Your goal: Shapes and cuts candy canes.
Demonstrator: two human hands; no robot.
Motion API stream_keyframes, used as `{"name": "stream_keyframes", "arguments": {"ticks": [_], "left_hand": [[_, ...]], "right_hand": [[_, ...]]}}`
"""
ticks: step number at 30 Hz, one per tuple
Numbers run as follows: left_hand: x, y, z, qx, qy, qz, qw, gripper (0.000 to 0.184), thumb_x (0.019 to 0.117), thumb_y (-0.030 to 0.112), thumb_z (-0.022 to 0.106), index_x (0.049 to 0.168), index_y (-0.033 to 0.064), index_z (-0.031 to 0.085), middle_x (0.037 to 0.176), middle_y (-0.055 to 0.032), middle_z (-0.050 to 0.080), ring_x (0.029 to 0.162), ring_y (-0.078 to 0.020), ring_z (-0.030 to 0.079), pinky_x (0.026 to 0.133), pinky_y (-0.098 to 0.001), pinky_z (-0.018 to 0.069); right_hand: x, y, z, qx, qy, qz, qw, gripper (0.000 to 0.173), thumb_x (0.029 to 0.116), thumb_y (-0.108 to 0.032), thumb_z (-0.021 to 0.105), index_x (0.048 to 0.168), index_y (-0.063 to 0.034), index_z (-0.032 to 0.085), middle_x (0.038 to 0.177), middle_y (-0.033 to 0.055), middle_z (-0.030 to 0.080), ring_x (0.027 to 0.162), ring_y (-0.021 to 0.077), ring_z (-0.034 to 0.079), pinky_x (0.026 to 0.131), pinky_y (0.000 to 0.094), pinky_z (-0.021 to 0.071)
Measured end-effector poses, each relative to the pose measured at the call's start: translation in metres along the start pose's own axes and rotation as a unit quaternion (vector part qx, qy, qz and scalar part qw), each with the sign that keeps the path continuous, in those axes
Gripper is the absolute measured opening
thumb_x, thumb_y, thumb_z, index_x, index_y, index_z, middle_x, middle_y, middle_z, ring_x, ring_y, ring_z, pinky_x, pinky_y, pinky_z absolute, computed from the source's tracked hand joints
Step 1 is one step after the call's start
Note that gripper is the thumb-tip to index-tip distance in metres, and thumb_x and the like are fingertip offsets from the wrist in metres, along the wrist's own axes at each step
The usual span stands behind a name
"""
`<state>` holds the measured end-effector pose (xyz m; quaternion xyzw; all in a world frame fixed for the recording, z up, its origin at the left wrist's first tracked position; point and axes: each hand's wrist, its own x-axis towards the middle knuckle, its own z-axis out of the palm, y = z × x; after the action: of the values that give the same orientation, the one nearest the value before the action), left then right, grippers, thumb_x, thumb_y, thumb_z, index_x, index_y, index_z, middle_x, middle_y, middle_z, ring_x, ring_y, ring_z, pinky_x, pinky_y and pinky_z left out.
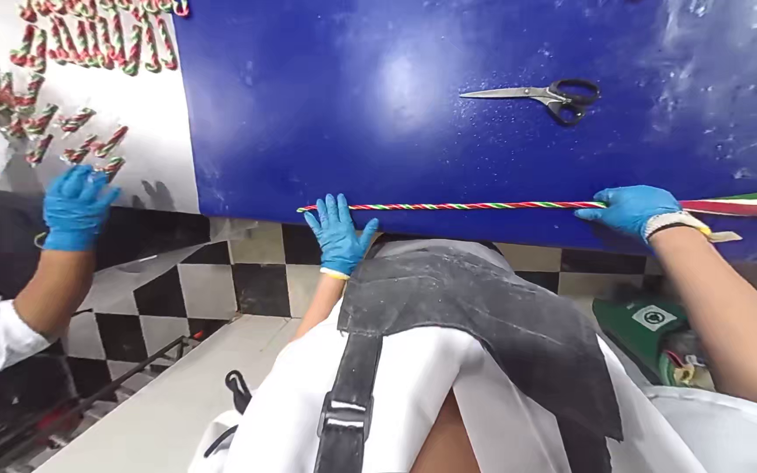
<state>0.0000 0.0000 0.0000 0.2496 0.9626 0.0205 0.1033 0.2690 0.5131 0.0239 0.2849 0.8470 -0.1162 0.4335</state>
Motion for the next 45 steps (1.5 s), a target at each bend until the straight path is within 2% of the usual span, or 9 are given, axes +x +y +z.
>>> {"name": "stream_keyframes", "arguments": {"ticks": [5, 10, 13, 17, 20, 28, 32, 37, 45], "left_hand": [[0.110, 0.038, 0.004, -0.008, 0.012, -0.079, 0.997, 0.128, 0.0773, 0.094, 0.042, 0.162, 0.0002, 0.021, 0.166, -0.0330, 0.018, 0.154, -0.0522, 0.014, 0.122, -0.0714, 0.0056], [0.211, 0.045, -0.018, 0.002, -0.035, -0.087, 0.996, 0.129, 0.0743, 0.098, 0.038, 0.166, 0.0097, 0.014, 0.171, -0.0233, 0.011, 0.158, -0.0458, 0.008, 0.123, -0.0694, 0.0056], [0.172, 0.042, -0.025, 0.027, -0.082, -0.106, 0.991, 0.117, 0.0832, 0.092, 0.033, 0.165, 0.0093, 0.016, 0.171, -0.0198, 0.015, 0.158, -0.0441, 0.011, 0.120, -0.0760, 0.0037], [0.055, 0.010, -0.001, 0.032, -0.038, -0.163, 0.985, 0.106, 0.0909, 0.084, 0.030, 0.164, 0.0070, 0.023, 0.169, -0.0217, 0.021, 0.157, -0.0463, 0.012, 0.118, -0.0785, 0.0009], [0.026, -0.010, 0.008, 0.037, -0.004, -0.205, 0.978, 0.107, 0.0916, 0.082, 0.030, 0.162, 0.0021, 0.024, 0.168, -0.0240, 0.023, 0.156, -0.0483, 0.014, 0.117, -0.0788, 0.0010], [0.200, 0.007, -0.009, -0.005, 0.007, -0.159, 0.987, 0.103, 0.0899, 0.084, 0.031, 0.166, 0.0163, 0.018, 0.170, -0.0230, 0.016, 0.157, -0.0458, 0.011, 0.124, -0.0684, 0.0061], [0.149, 0.022, -0.023, -0.005, -0.065, -0.158, 0.985, 0.109, 0.0873, 0.087, 0.034, 0.165, 0.0117, 0.020, 0.170, -0.0216, 0.018, 0.158, -0.0450, 0.011, 0.120, -0.0757, 0.0007], [0.045, -0.013, 0.008, 0.018, 0.018, -0.233, 0.972, 0.109, 0.0901, 0.084, 0.033, 0.162, 0.0026, 0.026, 0.168, -0.0251, 0.023, 0.157, -0.0462, 0.013, 0.116, -0.0800, 0.0001], [0.209, -0.037, -0.015, 0.008, 0.034, -0.189, 0.981, 0.102, 0.0920, 0.082, 0.030, 0.165, 0.0121, 0.019, 0.169, -0.0255, 0.017, 0.157, -0.0457, 0.013, 0.122, -0.0721, 0.0074]], "right_hand": [[0.000, 0.000, -0.008, 0.002, -0.033, -0.008, 0.999, 0.056, 0.0931, -0.065, 0.064, 0.102, -0.0113, 0.074, 0.098, 0.0204, 0.073, 0.099, 0.0423, 0.069, 0.083, 0.0678, 0.0498], [0.005, 0.003, -0.007, -0.013, -0.039, -0.023, 0.999, 0.060, 0.0929, -0.068, 0.061, 0.104, -0.0102, 0.073, 0.099, 0.0232, 0.072, 0.101, 0.0456, 0.068, 0.084, 0.0699, 0.0494], [0.004, 0.004, -0.005, -0.017, -0.028, -0.020, 0.999, 0.060, 0.0927, -0.067, 0.062, 0.102, -0.0094, 0.073, 0.097, 0.0235, 0.072, 0.099, 0.0456, 0.068, 0.083, 0.0691, 0.0500], [0.005, 0.005, -0.003, -0.019, -0.026, -0.030, 0.999, 0.055, 0.0939, -0.063, 0.063, 0.101, -0.0095, 0.073, 0.098, 0.0240, 0.072, 0.099, 0.0463, 0.068, 0.083, 0.0698, 0.0498], [0.007, 0.006, 0.002, -0.015, -0.025, -0.030, 0.999, 0.048, 0.0944, -0.055, 0.069, 0.102, -0.0082, 0.074, 0.099, 0.0250, 0.072, 0.099, 0.0474, 0.068, 0.084, 0.0704, 0.0496], [0.009, 0.006, 0.002, 0.006, -0.025, -0.018, 0.999, 0.054, 0.0935, -0.056, 0.069, 0.107, -0.0043, 0.074, 0.103, 0.0289, 0.072, 0.103, 0.0494, 0.067, 0.087, 0.0718, 0.0476], [0.010, 0.005, 0.000, 0.005, -0.028, -0.010, 1.000, 0.054, 0.0932, -0.058, 0.069, 0.105, -0.0051, 0.074, 0.102, 0.0284, 0.072, 0.104, 0.0488, 0.067, 0.087, 0.0717, 0.0483], [0.009, 0.003, -0.001, -0.008, -0.035, -0.014, 0.999, 0.049, 0.0936, -0.054, 0.070, 0.102, -0.0066, 0.074, 0.099, 0.0267, 0.072, 0.100, 0.0477, 0.068, 0.085, 0.0705, 0.0488], [0.004, 0.000, -0.007, -0.017, -0.045, -0.007, 0.999, 0.056, 0.0934, -0.063, 0.065, 0.106, -0.0093, 0.074, 0.102, 0.0246, 0.072, 0.102, 0.0460, 0.068, 0.086, 0.0700, 0.0486]]}}
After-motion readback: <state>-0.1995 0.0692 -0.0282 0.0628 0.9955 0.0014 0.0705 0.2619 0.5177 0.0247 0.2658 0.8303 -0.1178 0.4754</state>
